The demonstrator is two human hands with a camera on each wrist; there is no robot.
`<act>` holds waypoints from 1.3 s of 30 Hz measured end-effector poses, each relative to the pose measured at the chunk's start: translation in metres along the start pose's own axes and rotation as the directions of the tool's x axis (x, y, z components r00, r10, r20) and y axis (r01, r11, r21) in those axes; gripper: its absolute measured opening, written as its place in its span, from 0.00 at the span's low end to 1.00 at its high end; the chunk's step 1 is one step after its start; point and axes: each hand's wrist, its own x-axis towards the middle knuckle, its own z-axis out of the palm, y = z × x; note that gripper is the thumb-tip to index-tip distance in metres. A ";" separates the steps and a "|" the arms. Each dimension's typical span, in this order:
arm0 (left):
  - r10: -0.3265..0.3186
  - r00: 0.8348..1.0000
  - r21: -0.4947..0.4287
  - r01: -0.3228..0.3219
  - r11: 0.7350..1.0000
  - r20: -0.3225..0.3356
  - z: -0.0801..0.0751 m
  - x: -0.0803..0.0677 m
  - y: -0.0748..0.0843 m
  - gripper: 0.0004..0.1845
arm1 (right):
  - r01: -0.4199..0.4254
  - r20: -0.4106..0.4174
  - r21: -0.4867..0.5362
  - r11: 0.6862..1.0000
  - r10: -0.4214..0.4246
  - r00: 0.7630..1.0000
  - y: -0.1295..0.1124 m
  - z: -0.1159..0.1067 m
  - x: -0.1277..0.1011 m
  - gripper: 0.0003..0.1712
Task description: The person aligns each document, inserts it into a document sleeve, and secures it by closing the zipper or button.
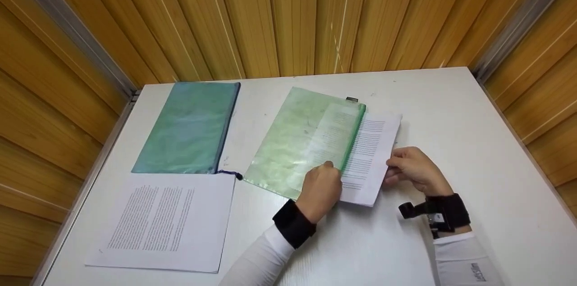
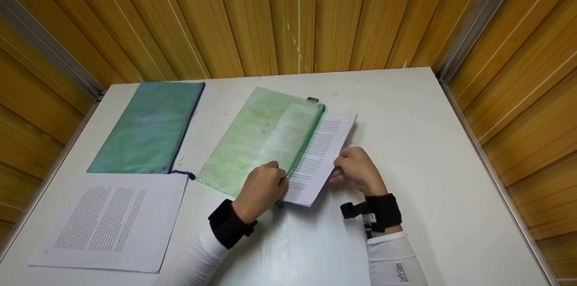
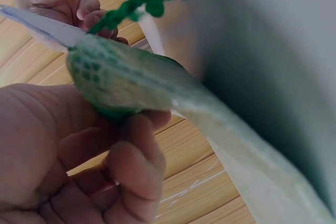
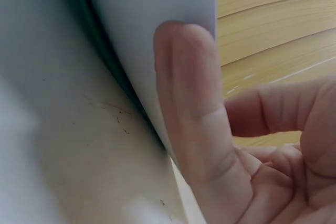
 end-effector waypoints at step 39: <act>0.102 0.994 0.031 -0.101 0.994 -0.026 -0.009 0.000 0.004 0.06 | 0.053 -0.132 0.057 0.997 -0.046 0.990 0.006 0.051 0.015 0.09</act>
